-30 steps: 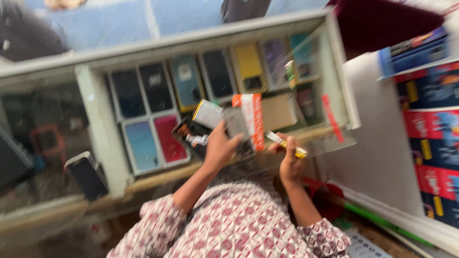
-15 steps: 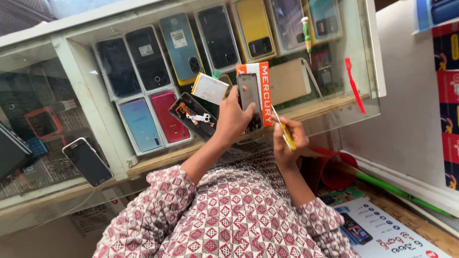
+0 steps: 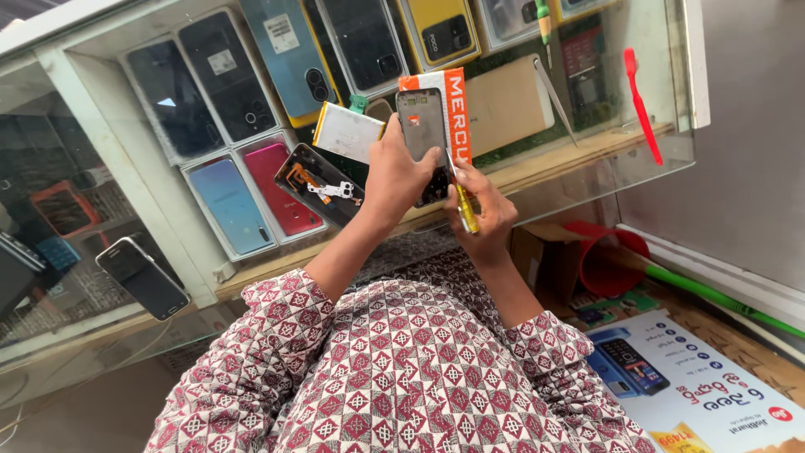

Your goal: The person pries open the back of a disassembled smartphone at a glass display counter, working a thin metal tool along the frame edge to separate the housing. They then use a red plastic pry tool to lift and clean the frame edges, holding the phone body in their other hand.

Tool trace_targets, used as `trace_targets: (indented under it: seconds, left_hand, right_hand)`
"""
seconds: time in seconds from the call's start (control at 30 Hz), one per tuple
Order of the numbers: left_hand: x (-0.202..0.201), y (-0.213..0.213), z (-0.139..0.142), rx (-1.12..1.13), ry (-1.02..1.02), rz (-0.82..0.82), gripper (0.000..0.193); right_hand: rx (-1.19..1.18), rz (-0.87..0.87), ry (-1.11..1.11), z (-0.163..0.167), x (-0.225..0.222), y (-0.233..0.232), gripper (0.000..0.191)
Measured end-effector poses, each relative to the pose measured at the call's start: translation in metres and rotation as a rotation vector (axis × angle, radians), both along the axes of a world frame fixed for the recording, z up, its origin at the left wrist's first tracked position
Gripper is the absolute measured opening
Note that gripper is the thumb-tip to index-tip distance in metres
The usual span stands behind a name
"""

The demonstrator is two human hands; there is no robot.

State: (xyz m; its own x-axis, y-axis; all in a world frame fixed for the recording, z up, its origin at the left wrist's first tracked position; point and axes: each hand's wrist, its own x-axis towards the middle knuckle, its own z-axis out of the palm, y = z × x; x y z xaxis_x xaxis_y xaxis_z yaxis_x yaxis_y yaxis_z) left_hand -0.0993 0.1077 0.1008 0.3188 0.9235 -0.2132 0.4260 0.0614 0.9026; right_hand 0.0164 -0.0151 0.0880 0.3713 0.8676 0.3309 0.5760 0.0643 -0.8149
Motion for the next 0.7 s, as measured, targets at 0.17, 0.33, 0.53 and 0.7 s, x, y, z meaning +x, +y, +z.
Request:
trace_targets:
  seconds: [0.17, 0.33, 0.53, 0.7]
  left_hand:
    - [0.001, 0.006, 0.000, -0.028, -0.026, 0.004, 0.040]
    - [0.002, 0.007, 0.002, -0.104, -0.089, 0.041, 0.034]
    - [0.001, 0.008, -0.009, -0.104, -0.052, 0.014, 0.028]
    - [-0.002, 0.015, -0.025, -0.089, 0.157, -0.095, 0.037]
  right_hand:
    - [0.029, 0.025, -0.163, -0.004, -0.003, -0.007, 0.019]
    - [0.050, 0.022, -0.155, -0.008, -0.005, -0.016, 0.023]
    - [0.046, 0.062, -0.215, -0.012, -0.005, -0.013, 0.026]
    - [0.034, 0.083, -0.234, -0.010, -0.006, -0.008, 0.030]
